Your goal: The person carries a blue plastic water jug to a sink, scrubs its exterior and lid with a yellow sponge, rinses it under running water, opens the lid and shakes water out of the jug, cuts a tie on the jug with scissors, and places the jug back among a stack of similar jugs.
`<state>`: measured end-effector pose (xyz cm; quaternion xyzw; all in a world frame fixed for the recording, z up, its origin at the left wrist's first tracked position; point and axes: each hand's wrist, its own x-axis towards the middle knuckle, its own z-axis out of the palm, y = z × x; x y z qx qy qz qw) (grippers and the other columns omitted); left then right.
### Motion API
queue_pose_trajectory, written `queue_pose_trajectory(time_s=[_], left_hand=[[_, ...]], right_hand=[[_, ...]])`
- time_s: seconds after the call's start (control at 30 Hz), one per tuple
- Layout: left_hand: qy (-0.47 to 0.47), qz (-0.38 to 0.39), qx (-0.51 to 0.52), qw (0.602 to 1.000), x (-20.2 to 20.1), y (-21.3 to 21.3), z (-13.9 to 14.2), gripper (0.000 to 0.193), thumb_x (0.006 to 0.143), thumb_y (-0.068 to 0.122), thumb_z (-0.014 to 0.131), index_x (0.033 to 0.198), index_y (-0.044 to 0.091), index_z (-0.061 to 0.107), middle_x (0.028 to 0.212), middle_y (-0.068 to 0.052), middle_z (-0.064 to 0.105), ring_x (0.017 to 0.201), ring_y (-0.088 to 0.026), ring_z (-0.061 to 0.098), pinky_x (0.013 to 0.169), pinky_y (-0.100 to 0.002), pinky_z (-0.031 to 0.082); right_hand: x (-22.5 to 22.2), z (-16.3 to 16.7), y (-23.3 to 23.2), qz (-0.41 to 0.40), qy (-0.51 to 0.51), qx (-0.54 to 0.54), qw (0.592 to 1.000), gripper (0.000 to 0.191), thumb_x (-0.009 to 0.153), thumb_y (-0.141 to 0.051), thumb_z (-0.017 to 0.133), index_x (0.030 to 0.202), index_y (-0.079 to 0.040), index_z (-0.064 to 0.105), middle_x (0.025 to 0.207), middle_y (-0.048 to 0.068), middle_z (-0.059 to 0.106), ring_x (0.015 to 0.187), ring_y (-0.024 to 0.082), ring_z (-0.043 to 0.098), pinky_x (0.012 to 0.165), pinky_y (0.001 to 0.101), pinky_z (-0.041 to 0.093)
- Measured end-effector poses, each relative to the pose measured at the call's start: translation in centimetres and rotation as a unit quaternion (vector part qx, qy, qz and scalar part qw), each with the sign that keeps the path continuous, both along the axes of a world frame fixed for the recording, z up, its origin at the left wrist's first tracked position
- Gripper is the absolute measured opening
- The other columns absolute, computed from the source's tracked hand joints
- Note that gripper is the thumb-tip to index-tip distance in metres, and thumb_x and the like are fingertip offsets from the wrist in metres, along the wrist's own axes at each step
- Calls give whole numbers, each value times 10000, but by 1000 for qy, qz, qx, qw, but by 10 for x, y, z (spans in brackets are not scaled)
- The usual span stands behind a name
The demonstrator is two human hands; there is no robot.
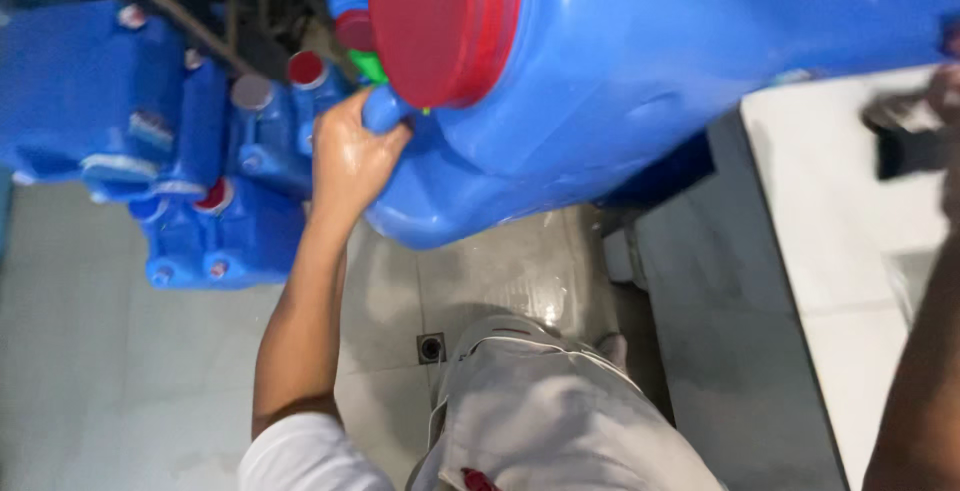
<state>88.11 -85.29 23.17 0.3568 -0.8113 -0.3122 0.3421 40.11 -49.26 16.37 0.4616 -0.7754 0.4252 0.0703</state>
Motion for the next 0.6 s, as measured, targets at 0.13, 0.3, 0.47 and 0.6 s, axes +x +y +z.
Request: queue_pose_trajectory(time_s=[0.13,0.3,0.47,0.6], left_hand=[[-174,172,-51,968,45,-57,-71,315,808,323,814,977,63,758,863,-235,728,813,-448,687,699,-528,534],[-267,297,42,916,54,-151,-189,405,820,392,758,1029,48,710,964,-249,729,926,-461,688,800,-555,543],[-285,350,139,882,42,-264,-330,497,878,425,695,1192,46,634,1031,-273,719,988,-476,680,846,-569,538],[-280,344,181,878,24,-322,-433,555,903,397,644,1325,45,559,1050,-277,719,989,-475,692,875,-573,533]], right_hand=[[2,-85,-130,132,-57,26,989,179,1134,-78,670,1310,-41,664,1416,183,532,1372,289,539,1144,398,467],[16,-191,-262,250,-136,60,957,239,1035,-132,665,1269,-80,650,1333,138,567,1237,250,569,1093,365,472],[30,-305,-386,260,-171,240,919,242,995,-86,616,1221,-66,700,1180,119,649,1089,214,630,968,337,516],[50,-370,-455,288,-272,295,870,273,973,-149,615,1223,-68,691,1241,113,639,1103,232,656,929,334,529]])
